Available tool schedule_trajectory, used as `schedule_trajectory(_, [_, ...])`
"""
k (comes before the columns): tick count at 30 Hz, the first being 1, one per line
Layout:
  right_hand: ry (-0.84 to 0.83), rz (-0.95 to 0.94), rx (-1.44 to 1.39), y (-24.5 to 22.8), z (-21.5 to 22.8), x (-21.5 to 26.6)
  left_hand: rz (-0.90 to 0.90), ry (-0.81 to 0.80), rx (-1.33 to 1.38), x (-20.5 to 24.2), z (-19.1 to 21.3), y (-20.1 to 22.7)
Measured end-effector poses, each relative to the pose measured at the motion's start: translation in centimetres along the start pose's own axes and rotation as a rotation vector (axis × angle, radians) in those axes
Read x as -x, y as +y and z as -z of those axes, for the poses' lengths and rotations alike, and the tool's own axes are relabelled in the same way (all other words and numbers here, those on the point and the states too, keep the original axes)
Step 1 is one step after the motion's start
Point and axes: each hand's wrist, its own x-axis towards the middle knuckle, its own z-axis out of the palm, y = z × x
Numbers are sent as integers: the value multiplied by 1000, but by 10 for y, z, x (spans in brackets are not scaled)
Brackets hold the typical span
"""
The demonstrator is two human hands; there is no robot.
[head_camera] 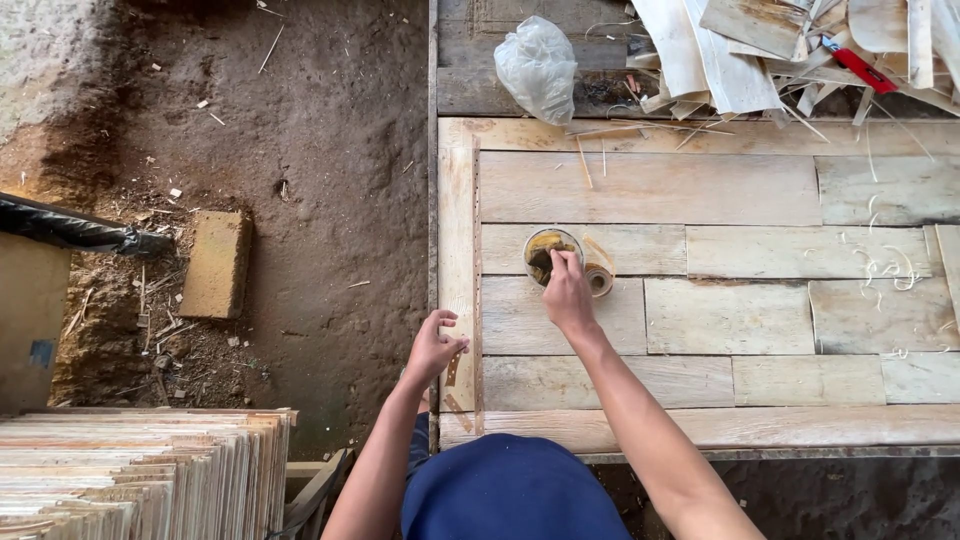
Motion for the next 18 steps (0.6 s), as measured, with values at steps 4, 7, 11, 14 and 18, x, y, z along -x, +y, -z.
schedule_trajectory(4, [1, 4, 28, 13, -14, 4, 2, 5, 5, 2, 2, -3])
schedule_trajectory(7, [-65, 69, 191, 16, -17, 3, 0, 8, 11, 0, 3, 1])
schedule_trajectory(11, [-156, -73, 117, 33, -13, -15, 4, 11, 22, 5, 3, 3])
schedule_trajectory(14, [-86, -138, 44, 41, -1, -40, 2, 29, 31, 6, 8, 3])
schedule_trajectory(18, [-80, -49, 40, 18, 27, -44, 19, 61, 39, 15, 13, 0])
